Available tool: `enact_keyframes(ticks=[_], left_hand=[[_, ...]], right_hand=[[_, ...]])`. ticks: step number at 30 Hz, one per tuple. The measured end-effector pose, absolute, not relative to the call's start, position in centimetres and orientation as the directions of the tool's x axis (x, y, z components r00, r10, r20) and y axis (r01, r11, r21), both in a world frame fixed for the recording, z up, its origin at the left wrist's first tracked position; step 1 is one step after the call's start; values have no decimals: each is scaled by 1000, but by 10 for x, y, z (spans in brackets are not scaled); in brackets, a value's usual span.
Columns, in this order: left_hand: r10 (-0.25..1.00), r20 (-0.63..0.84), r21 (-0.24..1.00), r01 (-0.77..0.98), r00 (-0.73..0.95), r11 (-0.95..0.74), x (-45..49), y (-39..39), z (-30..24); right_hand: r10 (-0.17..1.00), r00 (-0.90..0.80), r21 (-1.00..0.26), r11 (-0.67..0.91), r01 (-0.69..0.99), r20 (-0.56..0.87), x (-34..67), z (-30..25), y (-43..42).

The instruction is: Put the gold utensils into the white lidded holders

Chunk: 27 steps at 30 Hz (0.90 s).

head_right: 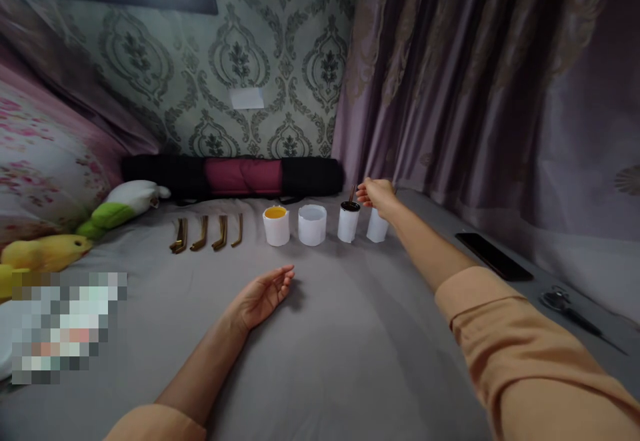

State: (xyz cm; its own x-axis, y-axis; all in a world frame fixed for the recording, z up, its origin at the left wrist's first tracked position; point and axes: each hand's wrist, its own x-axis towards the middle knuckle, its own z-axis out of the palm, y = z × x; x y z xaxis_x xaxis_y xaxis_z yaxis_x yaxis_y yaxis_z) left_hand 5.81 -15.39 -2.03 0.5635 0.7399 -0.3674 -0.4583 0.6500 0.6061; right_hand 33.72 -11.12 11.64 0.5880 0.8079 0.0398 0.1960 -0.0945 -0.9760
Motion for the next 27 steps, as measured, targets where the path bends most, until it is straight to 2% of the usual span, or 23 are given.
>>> enact_keyframes(ticks=[16,27], left_hand=[[746,-354,605,-469,564,643,58,-154,-20],[737,-346,595,-471,581,651,59,-153,-21]], right_hand=[[893,439,-977,-168,133,-94,301,82,-142],[931,295,-967,-245,75,-214,252,25,-153]])
